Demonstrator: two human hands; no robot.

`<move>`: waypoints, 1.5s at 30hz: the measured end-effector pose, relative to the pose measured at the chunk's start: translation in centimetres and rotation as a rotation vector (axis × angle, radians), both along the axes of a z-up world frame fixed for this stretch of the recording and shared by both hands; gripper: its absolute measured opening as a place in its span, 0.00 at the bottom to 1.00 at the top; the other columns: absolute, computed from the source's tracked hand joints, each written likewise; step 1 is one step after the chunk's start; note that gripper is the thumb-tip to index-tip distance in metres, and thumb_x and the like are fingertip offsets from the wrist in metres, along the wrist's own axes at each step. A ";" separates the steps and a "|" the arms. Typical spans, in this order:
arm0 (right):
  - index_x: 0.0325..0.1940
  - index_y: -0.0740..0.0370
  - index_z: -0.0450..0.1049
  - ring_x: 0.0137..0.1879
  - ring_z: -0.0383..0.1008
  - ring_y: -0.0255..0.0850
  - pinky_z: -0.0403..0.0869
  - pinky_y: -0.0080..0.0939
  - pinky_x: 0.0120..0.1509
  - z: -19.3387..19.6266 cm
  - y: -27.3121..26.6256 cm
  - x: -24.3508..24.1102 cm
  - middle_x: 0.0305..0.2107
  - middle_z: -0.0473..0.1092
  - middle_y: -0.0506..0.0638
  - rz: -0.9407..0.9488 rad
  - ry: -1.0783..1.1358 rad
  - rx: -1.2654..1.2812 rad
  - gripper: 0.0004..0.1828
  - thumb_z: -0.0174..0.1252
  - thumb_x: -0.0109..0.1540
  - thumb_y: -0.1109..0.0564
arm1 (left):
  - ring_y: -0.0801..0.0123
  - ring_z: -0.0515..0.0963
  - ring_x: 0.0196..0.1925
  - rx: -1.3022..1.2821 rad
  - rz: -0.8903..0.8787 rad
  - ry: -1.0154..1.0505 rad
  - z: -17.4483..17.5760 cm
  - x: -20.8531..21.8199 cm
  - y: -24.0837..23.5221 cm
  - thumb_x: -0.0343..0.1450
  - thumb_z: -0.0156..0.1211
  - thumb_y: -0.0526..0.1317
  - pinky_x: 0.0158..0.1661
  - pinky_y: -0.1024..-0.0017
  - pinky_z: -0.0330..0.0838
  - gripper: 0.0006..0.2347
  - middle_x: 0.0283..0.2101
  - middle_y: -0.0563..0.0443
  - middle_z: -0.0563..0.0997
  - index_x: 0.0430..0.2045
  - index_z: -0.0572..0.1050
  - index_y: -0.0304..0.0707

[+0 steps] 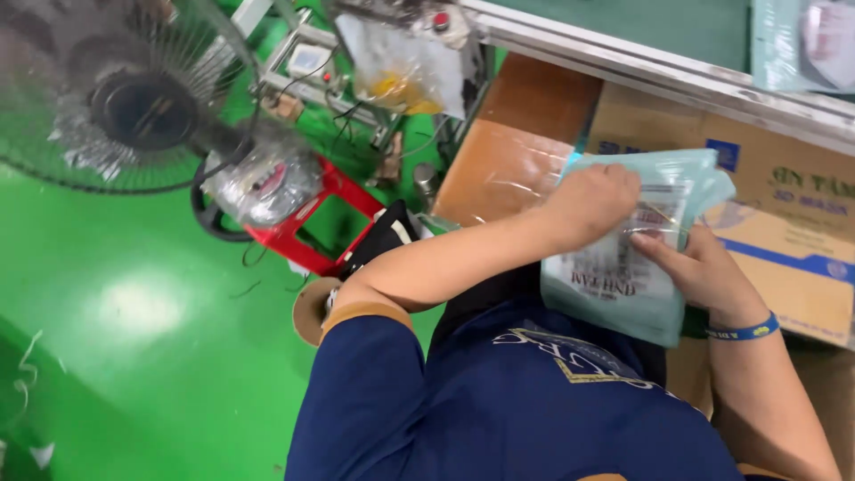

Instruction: Placing stacks of 5D face masks into plastic bags and sealing them at a production workstation.

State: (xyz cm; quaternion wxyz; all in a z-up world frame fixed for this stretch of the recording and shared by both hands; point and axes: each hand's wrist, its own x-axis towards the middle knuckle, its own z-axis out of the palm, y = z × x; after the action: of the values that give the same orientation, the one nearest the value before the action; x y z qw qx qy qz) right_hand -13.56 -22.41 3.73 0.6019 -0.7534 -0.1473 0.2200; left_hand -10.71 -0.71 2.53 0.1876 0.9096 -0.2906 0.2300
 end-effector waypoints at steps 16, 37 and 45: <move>0.58 0.57 0.75 0.35 0.79 0.46 0.76 0.45 0.43 5.1 8.7 2.1 0.30 0.79 0.56 0.498 -0.168 -0.553 0.23 0.59 0.60 0.48 | 0.50 0.80 0.38 -0.004 0.415 -0.082 -0.7 9.9 14.9 0.69 0.57 0.34 0.38 0.56 0.75 0.03 0.35 0.39 0.78 0.32 0.73 0.35; 0.59 0.54 0.77 0.39 0.79 0.50 0.77 0.46 0.44 6.5 0.8 -2.1 0.35 0.79 0.55 0.431 -0.441 -0.794 0.23 0.64 0.59 0.54 | 0.73 0.75 0.40 -0.573 -0.235 0.314 12.3 -1.9 16.1 0.76 0.58 0.33 0.40 0.73 0.70 0.03 0.35 0.50 0.76 0.37 0.77 0.31; 0.63 0.67 0.72 0.53 0.77 0.42 0.76 0.44 0.56 -3.9 -5.2 2.5 0.51 0.75 0.53 -0.283 0.121 0.260 0.20 0.58 0.66 0.62 | 0.49 0.76 0.40 -0.226 0.870 -0.129 -5.4 13.3 36.0 0.70 0.62 0.44 0.44 0.61 0.71 0.10 0.38 0.40 0.76 0.34 0.74 0.35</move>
State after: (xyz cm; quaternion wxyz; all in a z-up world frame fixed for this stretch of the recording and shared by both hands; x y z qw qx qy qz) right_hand -11.02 -27.62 -0.14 0.7268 -0.6679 -0.0307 0.1571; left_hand 2.58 35.33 -2.86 0.1530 0.9048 0.1343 0.3740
